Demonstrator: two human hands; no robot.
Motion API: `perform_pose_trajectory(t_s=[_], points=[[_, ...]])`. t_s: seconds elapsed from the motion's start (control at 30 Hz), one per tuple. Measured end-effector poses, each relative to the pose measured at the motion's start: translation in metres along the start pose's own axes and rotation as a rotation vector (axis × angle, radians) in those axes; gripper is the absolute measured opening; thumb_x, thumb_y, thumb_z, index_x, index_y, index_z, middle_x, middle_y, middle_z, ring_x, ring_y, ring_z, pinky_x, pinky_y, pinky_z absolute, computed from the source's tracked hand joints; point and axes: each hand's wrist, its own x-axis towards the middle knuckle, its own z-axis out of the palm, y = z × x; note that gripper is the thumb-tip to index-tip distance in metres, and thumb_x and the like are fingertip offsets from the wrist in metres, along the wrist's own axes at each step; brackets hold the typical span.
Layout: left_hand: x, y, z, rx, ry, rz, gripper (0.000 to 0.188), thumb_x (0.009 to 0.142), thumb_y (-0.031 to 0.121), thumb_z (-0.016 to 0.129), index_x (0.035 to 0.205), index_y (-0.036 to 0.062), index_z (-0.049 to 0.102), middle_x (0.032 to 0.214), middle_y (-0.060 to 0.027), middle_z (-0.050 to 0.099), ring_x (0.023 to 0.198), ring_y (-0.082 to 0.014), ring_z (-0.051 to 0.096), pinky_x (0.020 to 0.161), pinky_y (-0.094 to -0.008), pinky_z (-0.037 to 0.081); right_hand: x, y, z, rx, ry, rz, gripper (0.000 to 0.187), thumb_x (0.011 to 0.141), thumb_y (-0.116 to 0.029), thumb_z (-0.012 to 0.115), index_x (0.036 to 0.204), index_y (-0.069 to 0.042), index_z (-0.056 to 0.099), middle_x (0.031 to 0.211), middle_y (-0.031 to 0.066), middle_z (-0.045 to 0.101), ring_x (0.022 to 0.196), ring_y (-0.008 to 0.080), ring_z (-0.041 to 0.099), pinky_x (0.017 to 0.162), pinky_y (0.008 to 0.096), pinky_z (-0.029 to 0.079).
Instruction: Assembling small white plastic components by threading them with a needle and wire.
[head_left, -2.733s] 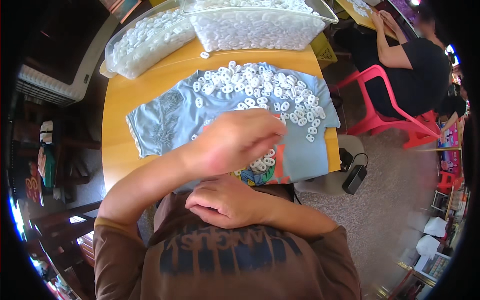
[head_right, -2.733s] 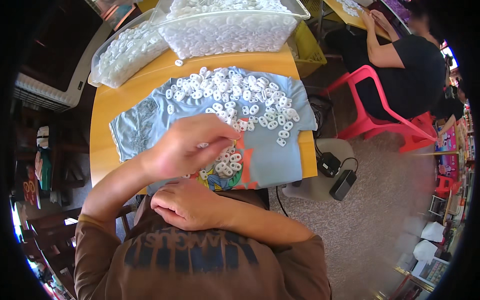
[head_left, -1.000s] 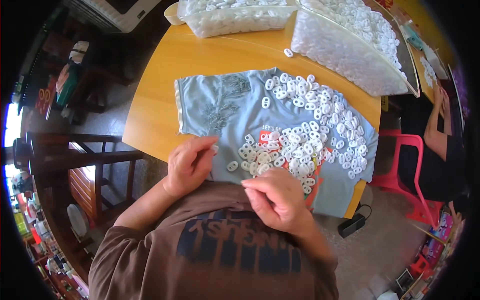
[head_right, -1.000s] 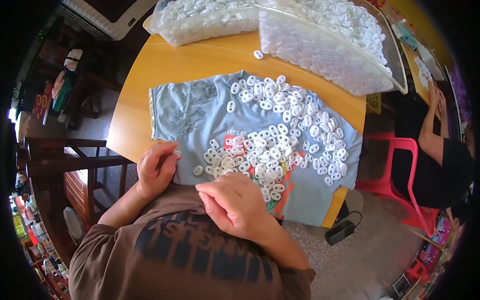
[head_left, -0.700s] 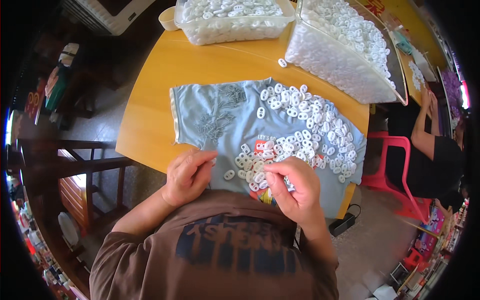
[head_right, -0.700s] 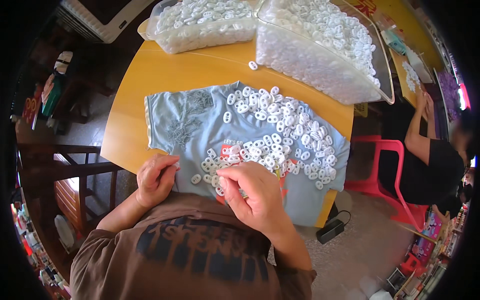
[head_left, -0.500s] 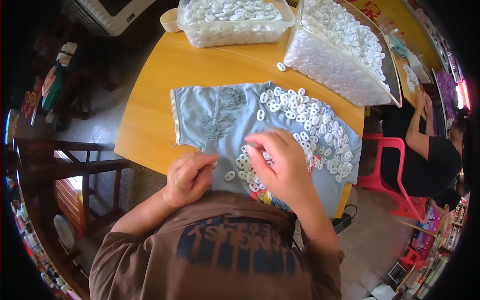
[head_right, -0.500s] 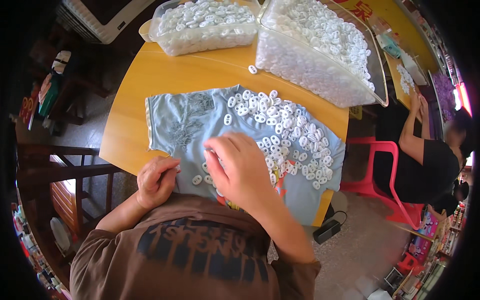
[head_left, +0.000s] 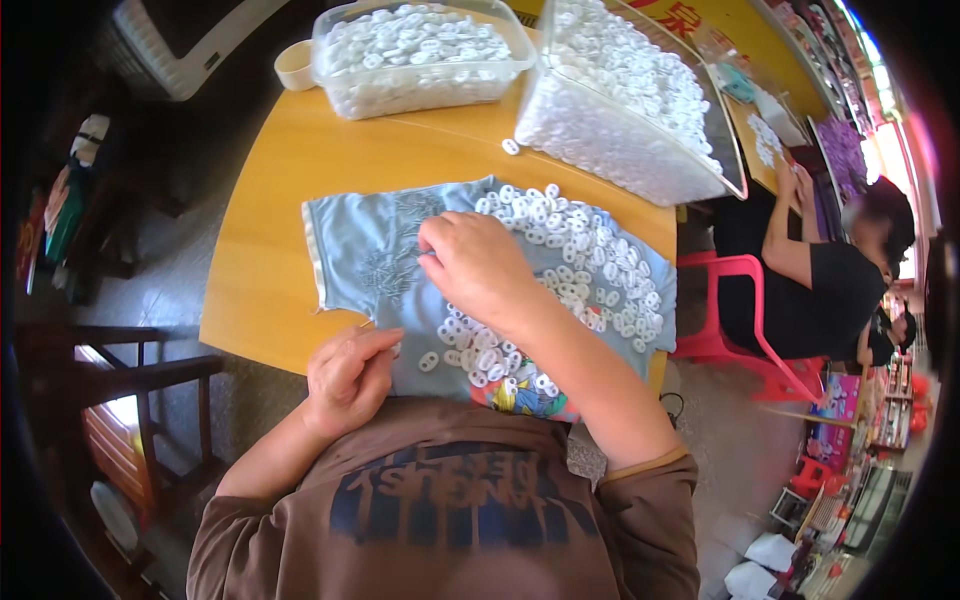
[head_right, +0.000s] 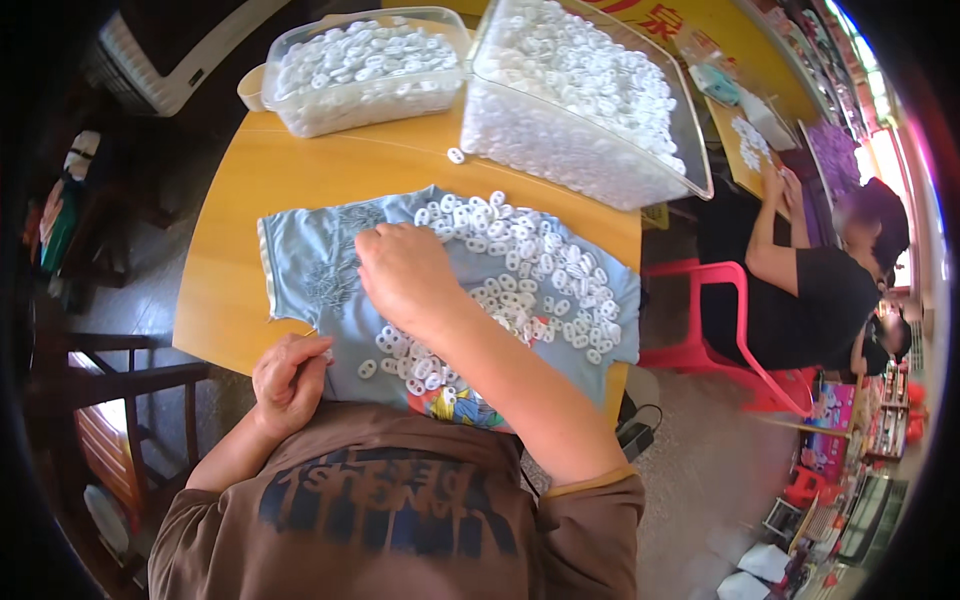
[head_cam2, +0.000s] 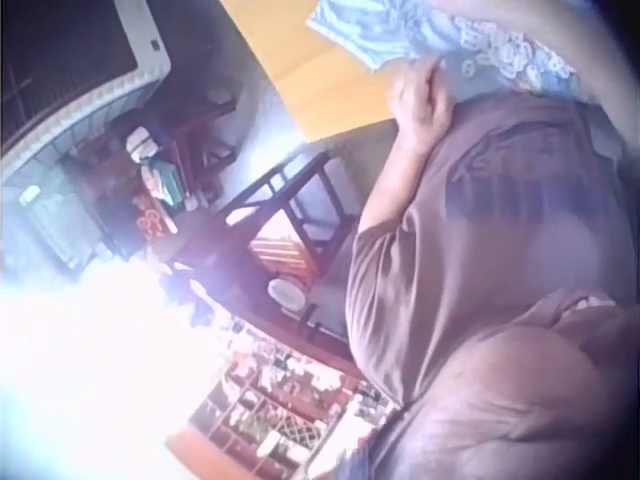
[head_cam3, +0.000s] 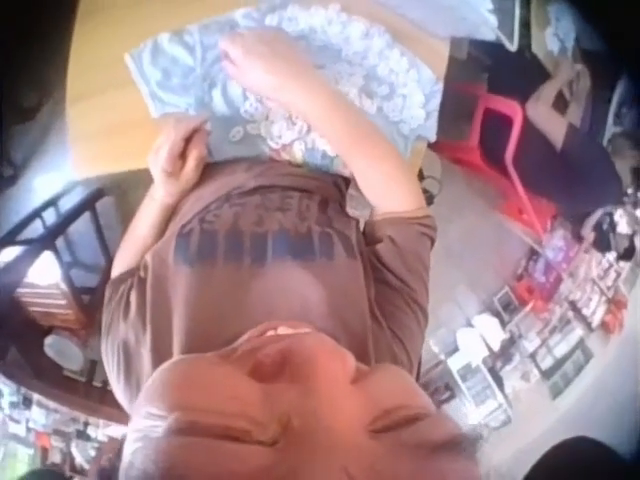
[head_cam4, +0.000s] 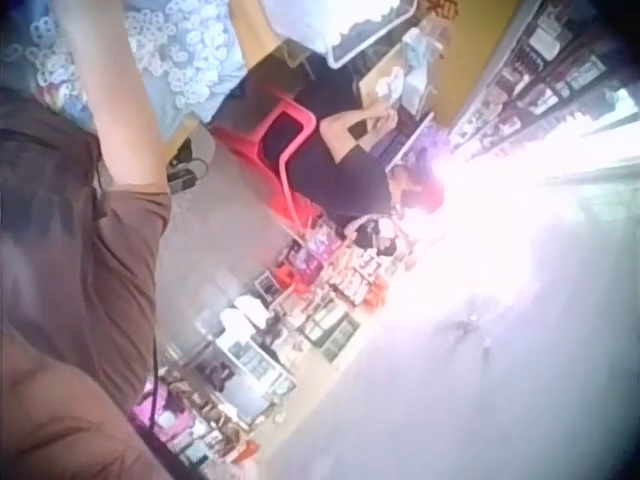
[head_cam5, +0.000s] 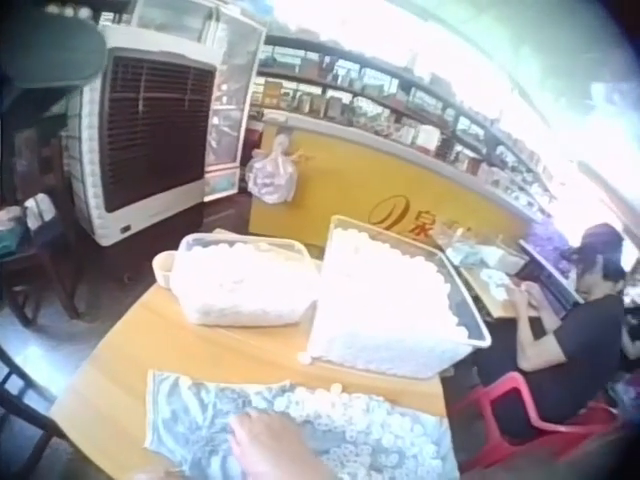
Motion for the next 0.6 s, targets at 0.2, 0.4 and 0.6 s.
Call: perform_pose_trajectory(t_s=[0.2, 0.4, 0.6], points=[[0.000, -0.001, -0.007, -0.006, -0.039, -0.076, 0.025, 0.071, -0.012, 0.053, 0.093, -0.0008, 0.058, 0.066, -0.0083, 0.058, 0.056, -0.0185, 0.056, 0.052, -0.0267, 0.044, 0.008, 0.001, -0.010, 0.093, -0.164, 0.111, 0.012, 0.071, -0.013, 0.062, 0.071, -0.003, 0.055, 0.071, 0.0115, 0.058, 0.069, 0.0282, 0.057, 0.062, 0.0377, 0.045], [0.002, 0.000, -0.004, -0.153, 0.024, -0.103, 0.025, 0.070, -0.012, 0.053, 0.091, -0.0005, 0.059, 0.064, -0.0070, 0.058, 0.054, -0.0180, 0.054, 0.051, -0.0268, 0.042, 0.003, -0.002, -0.024, 0.274, -0.189, 0.202, 0.011, 0.071, -0.010, 0.064, 0.072, -0.002, 0.057, 0.067, 0.0067, 0.056, 0.061, 0.0164, 0.054, 0.058, 0.0280, 0.044], [0.001, 0.003, -0.014, -0.458, 0.085, -0.517, 0.018, 0.081, -0.007, 0.047, 0.094, -0.0025, 0.057, 0.075, -0.0048, 0.057, 0.057, -0.0080, 0.052, 0.055, -0.0211, 0.044, -0.006, -0.003, -0.027, 0.677, -0.131, 0.412, 0.009, 0.072, 0.000, 0.066, 0.074, -0.001, 0.057, 0.072, 0.0005, 0.057, 0.066, 0.0068, 0.051, 0.060, 0.0214, 0.043]])
